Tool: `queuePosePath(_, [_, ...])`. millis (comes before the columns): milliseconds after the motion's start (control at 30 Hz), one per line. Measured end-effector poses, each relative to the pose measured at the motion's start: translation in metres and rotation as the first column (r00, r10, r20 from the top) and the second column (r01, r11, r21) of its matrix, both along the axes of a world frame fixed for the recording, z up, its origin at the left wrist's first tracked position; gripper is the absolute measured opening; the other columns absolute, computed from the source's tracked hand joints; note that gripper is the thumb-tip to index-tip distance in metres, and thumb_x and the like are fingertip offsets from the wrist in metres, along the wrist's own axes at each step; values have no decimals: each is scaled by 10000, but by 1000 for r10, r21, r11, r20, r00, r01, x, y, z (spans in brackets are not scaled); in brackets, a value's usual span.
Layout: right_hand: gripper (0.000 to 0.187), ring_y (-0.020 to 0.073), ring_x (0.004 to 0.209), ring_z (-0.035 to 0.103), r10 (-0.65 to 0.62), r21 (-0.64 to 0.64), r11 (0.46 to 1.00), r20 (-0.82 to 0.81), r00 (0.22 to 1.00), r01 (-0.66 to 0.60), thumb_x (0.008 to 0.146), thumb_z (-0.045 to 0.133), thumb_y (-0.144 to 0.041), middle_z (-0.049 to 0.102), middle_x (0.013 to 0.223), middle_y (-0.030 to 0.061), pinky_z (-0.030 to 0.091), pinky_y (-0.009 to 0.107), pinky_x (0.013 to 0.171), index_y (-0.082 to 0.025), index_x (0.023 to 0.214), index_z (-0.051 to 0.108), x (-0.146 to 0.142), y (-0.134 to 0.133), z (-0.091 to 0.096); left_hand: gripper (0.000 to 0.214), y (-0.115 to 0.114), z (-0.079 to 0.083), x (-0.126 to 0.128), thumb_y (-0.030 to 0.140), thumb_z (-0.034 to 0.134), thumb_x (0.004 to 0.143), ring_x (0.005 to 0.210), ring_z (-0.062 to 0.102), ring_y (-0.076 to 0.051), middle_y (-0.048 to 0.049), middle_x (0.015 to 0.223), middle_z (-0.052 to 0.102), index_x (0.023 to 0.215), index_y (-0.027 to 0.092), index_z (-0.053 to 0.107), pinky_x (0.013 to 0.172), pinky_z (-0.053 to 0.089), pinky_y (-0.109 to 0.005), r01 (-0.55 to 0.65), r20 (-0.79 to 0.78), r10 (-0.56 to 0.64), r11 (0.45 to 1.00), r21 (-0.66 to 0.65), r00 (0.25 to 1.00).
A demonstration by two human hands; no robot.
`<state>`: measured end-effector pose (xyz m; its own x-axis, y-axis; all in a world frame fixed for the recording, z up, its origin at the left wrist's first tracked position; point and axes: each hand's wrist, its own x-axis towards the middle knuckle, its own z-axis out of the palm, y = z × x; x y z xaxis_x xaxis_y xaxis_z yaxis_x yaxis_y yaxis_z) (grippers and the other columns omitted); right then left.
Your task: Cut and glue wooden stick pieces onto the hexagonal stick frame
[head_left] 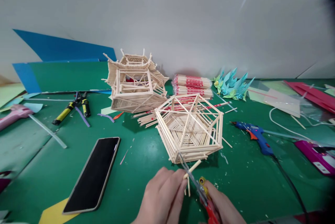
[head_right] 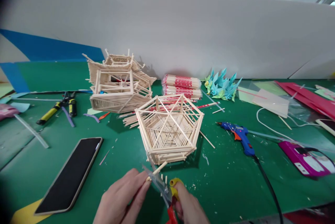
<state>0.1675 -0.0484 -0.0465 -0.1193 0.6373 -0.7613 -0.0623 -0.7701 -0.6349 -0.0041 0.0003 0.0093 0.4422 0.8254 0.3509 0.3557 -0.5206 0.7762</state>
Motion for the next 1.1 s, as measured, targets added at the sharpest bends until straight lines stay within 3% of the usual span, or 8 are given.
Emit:
queuePosePath(67, [520, 137, 571, 493, 9, -29, 1000, -8, 1000, -9, 728, 415, -702, 448, 528, -21, 441, 245, 596, -210, 588, 505, -1, 1, 1, 169, 1, -4, 0, 81, 454, 812, 500, 465, -129, -13, 569, 541, 899, 154, 580, 498, 390, -214, -22, -15, 27, 957, 289, 1000])
queuePosePath(133, [532, 137, 591, 495, 17, -24, 1000, 5, 1000, -17, 710, 417, -722, 454, 540, -19, 439, 235, 596, -213, 575, 493, -2, 2, 2, 154, 2, -3, 0, 83, 431, 821, 474, 464, -127, -3, 538, 525, 838, 165, 560, 488, 397, -208, -7, -9, 10, 948, 319, 1000])
queuePosePath(467, [515, 161, 665, 547, -59, -9, 998, -26, 998, 59, 672, 497, -713, 519, 569, -10, 461, 247, 625, -200, 666, 544, -2, 3, 15, 201, 1, 8, 3, 174, 475, 851, 538, 484, -102, -19, 611, 586, 739, 157, 642, 535, 369, -189, 63, 163, -17, 958, -281, 986])
queuePosePath(533, [519, 153, 639, 540, -90, -35, 995, -6, 996, 90, 672, 483, -723, 503, 555, -18, 458, 236, 591, -206, 658, 527, -2, 1, 11, 263, 1, 7, 3, 285, 494, 856, 505, 398, -90, 2, 558, 507, 706, 144, 657, 490, 312, -201, 130, 261, 0, 868, -479, 965])
queuePosePath(633, [499, 153, 616, 539, -135, -39, 990, -2, 991, 135, 681, 477, -711, 489, 546, -22, 455, 234, 557, -213, 662, 509, -3, 2, 9, 339, -2, 3, 4, 436, 570, 796, 473, 275, -70, 46, 487, 370, 684, 130, 664, 462, 214, -215, 303, 488, 157, 613, -729, 858])
queuePosePath(800, [409, 142, 539, 526, -89, -29, 996, -32, 995, 88, 761, 437, -611, 446, 480, -37, 439, 234, 537, -220, 666, 509, -6, 7, 17, 272, -5, -5, 8, 386, 648, 753, 410, 222, -42, 88, 392, 291, 679, 125, 672, 470, 179, -224, 535, 660, 324, 399, -745, 678])
queuePosePath(967, [359, 165, 629, 551, -4, 64, 998, 50, 999, 1, 741, 490, -568, 512, 559, -17, 446, 246, 583, -217, 742, 564, 4, 5, 16, 254, -1, -4, 9, 365, 669, 739, 390, 202, -30, 92, 388, 289, 679, 118, 679, 458, 162, -220, 561, 669, 321, 371, -740, 671])
queuePosePath(1100, [317, 169, 670, 540, 21, 171, 983, 221, 975, -60, 602, 689, -435, 548, 655, -12, 436, 244, 643, -222, 828, 628, 20, 5, 17, 270, 10, 9, 1, 396, 700, 702, 436, 228, -43, 83, 435, 287, 645, 134, 670, 461, 178, -208, 511, 677, 328, 465, -723, 659])
